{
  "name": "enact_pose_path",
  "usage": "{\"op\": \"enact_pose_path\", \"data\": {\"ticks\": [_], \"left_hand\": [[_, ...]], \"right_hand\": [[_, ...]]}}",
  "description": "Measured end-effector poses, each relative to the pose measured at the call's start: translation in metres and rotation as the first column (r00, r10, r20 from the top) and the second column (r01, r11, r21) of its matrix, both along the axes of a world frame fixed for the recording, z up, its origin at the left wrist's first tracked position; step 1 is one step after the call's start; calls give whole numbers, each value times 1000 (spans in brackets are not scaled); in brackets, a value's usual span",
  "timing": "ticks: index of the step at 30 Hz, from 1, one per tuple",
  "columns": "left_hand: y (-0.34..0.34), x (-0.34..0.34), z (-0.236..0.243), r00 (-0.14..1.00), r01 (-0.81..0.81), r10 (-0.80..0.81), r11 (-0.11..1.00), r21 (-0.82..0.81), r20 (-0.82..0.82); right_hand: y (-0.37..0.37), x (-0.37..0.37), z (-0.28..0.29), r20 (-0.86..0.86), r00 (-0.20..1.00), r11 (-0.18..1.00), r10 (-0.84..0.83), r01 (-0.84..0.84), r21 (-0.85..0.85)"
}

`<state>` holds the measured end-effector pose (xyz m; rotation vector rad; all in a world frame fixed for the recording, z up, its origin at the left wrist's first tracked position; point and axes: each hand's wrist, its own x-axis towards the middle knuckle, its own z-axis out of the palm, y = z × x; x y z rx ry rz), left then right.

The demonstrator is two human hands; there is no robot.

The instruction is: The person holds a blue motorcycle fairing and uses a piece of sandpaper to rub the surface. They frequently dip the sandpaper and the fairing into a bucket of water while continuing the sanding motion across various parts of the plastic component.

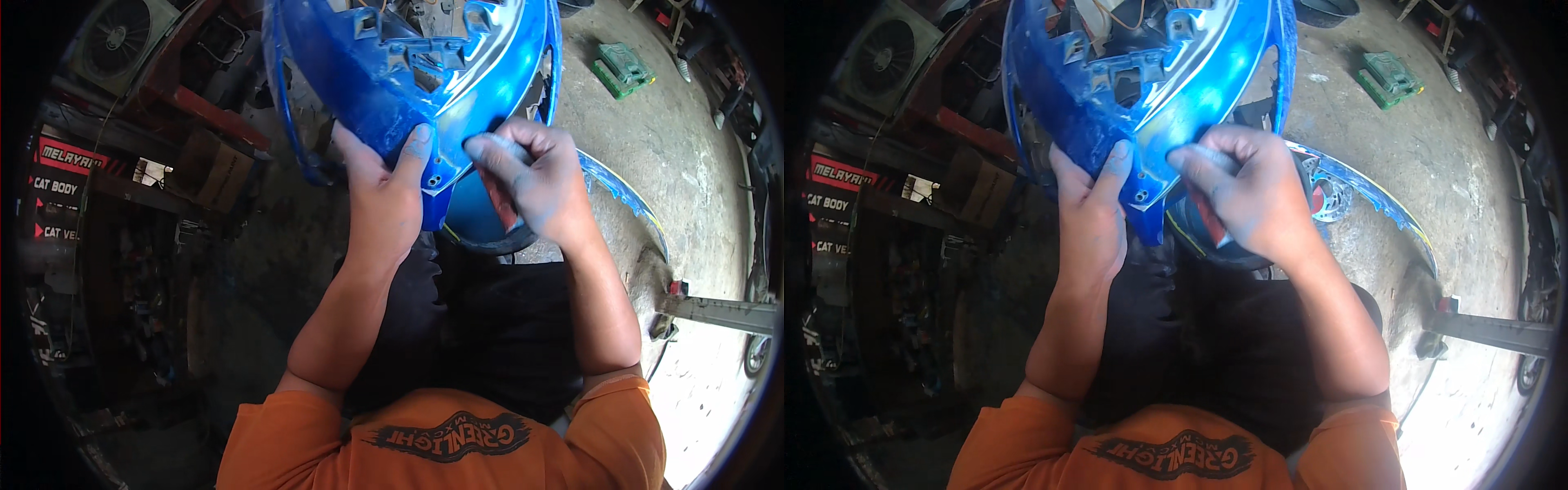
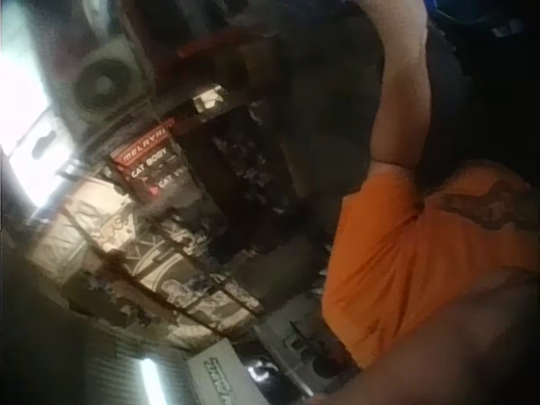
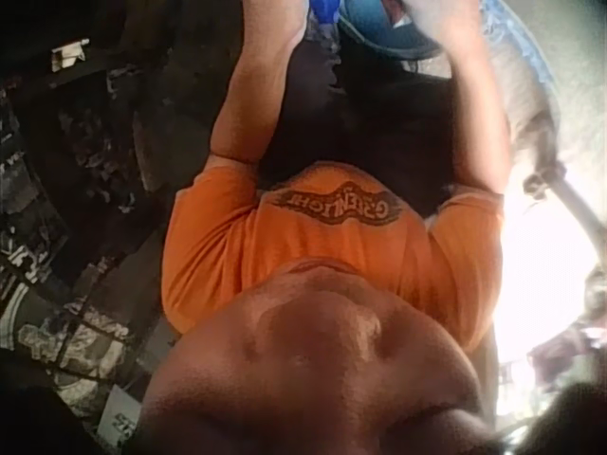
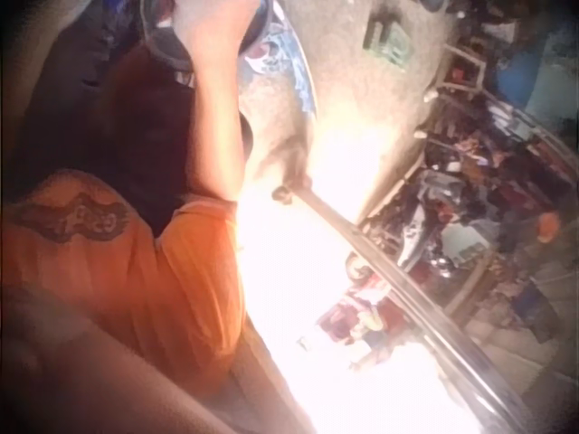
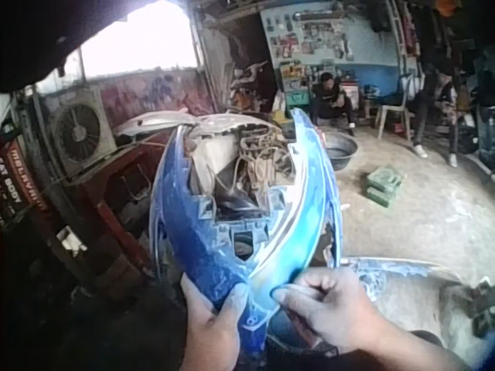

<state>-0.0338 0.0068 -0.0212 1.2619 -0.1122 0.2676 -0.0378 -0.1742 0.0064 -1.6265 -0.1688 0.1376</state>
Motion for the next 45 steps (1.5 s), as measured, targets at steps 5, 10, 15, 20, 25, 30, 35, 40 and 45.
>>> {"op": "enact_pose_path", "data": {"ticks": [5,10,15,20,25,30,35,40,45], "left_hand": [[2,20,-4,993,92,-84,990,106,-77],[15,39,3,961,151,-116,980,127,-250],[19,31,3,974,99,-62,981,165,-218],[41,27,-25,967,156,-104,964,215,-233],[37,20,-24,980,107,-42,933,344,-192],[30,19,-33,971,117,-46,947,300,-234],[19,35,-86,996,61,-38,955,290,-82],[1,52,-113,990,82,-57,977,199,-129],[-25,81,-170,996,-22,51,945,327,-80]], "right_hand": [[-8,26,-20,98,992,996,-81,84,-18],[-2,41,-18,24,996,997,-80,80,17],[-15,45,-8,-21,996,992,89,-87,95],[-15,40,-25,-80,968,971,236,-237,-4],[-14,37,-30,-74,976,978,206,-206,-2],[-15,35,-46,-87,982,986,169,-169,6],[-37,54,-73,-209,970,975,128,-161,-151],[-65,53,-126,-321,947,892,29,-169,-418],[-69,63,-181,-347,910,814,-226,-19,-580]]}}
